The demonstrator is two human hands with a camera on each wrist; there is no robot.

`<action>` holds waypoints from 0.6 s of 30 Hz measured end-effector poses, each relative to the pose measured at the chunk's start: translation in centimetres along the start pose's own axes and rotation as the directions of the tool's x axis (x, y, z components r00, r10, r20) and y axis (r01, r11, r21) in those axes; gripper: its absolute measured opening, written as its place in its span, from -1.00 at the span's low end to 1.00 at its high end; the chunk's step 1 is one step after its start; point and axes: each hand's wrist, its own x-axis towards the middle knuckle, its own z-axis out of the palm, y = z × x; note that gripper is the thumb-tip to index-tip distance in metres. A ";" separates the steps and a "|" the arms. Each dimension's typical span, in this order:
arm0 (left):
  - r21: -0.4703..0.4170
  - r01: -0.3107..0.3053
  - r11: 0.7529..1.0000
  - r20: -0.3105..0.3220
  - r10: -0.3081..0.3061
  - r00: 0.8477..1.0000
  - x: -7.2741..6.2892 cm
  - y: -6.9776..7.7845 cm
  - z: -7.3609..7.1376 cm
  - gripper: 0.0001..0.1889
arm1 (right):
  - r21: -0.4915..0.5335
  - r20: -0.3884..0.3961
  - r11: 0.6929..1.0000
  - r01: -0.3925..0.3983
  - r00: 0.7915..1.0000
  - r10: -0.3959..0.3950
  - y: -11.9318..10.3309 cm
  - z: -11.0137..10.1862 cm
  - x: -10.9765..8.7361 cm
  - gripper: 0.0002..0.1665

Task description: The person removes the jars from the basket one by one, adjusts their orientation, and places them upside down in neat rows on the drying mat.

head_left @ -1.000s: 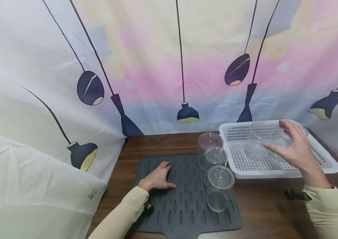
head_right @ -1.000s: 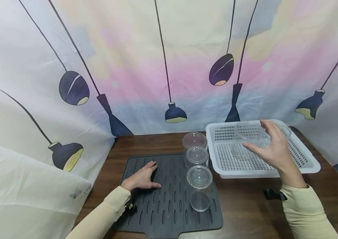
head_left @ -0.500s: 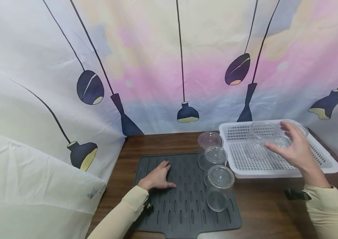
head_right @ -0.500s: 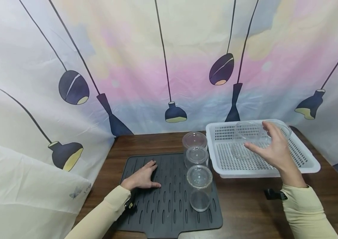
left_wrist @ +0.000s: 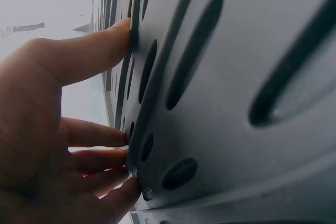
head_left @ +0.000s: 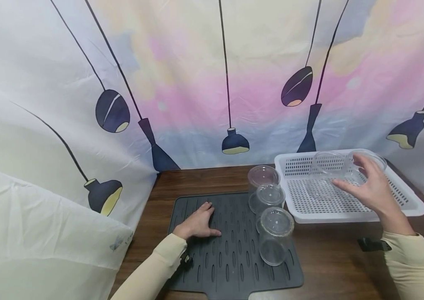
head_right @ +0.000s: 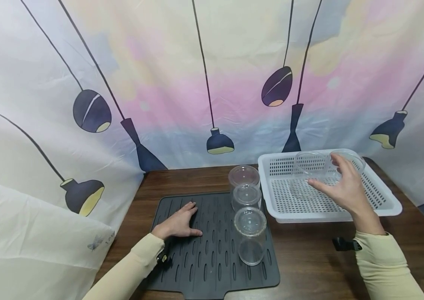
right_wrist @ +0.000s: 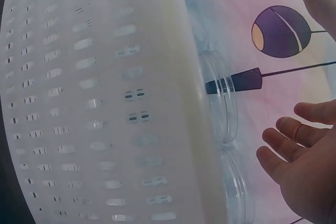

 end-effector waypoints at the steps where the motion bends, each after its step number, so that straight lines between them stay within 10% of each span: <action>1: -0.001 0.001 1.000 0.002 -0.001 1.000 0.0 0.0 0.0 -0.02 | -0.005 0.004 1.000 -0.003 1.000 0.003 0.0 0.0 0.0 0.22; 18: 0.002 0.009 1.000 0.015 -0.009 1.000 0.1 0.1 -0.1 -0.01 | -0.050 0.059 0.998 -0.039 0.997 0.042 1.1 0.8 0.3 0.29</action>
